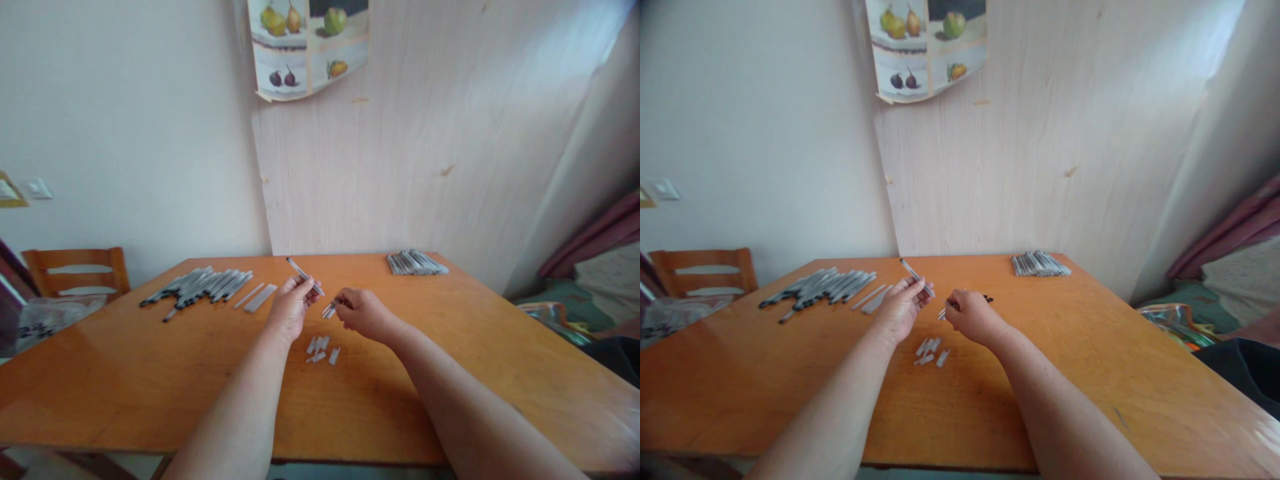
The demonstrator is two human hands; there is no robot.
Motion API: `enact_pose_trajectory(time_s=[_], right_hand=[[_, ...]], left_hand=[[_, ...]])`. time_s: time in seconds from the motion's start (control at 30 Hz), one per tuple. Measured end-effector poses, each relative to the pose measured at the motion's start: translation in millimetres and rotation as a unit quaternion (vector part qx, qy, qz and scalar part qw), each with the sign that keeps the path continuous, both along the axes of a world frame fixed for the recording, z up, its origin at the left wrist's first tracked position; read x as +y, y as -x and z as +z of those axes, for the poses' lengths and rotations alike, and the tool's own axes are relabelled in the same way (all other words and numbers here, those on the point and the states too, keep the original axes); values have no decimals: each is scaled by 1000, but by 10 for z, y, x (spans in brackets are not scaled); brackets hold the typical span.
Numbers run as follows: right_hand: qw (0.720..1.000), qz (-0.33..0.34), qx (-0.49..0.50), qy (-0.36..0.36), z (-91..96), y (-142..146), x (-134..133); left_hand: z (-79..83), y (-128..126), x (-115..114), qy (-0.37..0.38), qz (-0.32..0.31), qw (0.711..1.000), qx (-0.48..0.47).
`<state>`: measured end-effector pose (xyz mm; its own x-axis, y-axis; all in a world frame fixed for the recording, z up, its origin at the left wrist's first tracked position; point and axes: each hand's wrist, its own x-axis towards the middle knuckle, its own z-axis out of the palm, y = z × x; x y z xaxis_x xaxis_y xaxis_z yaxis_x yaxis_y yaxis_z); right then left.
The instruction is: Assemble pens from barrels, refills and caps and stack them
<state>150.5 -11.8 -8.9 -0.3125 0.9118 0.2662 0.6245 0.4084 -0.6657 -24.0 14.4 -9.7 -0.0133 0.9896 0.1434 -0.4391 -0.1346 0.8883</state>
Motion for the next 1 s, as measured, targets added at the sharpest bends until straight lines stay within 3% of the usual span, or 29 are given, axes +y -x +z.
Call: enact_pose_trajectory(time_s=[0.23,0.7,1.0], right_hand=[[999,10,-23,-28,48,19,-35],[998,37,35,-21,13,35,-24],[998,12,52,-23,-9,52,2]], left_hand=[[-8,-22,-10,-3,-4,1000,3],[-35,-72,-18,-14,9,999,43],[-52,-105,-38,-21,0,998,61]])
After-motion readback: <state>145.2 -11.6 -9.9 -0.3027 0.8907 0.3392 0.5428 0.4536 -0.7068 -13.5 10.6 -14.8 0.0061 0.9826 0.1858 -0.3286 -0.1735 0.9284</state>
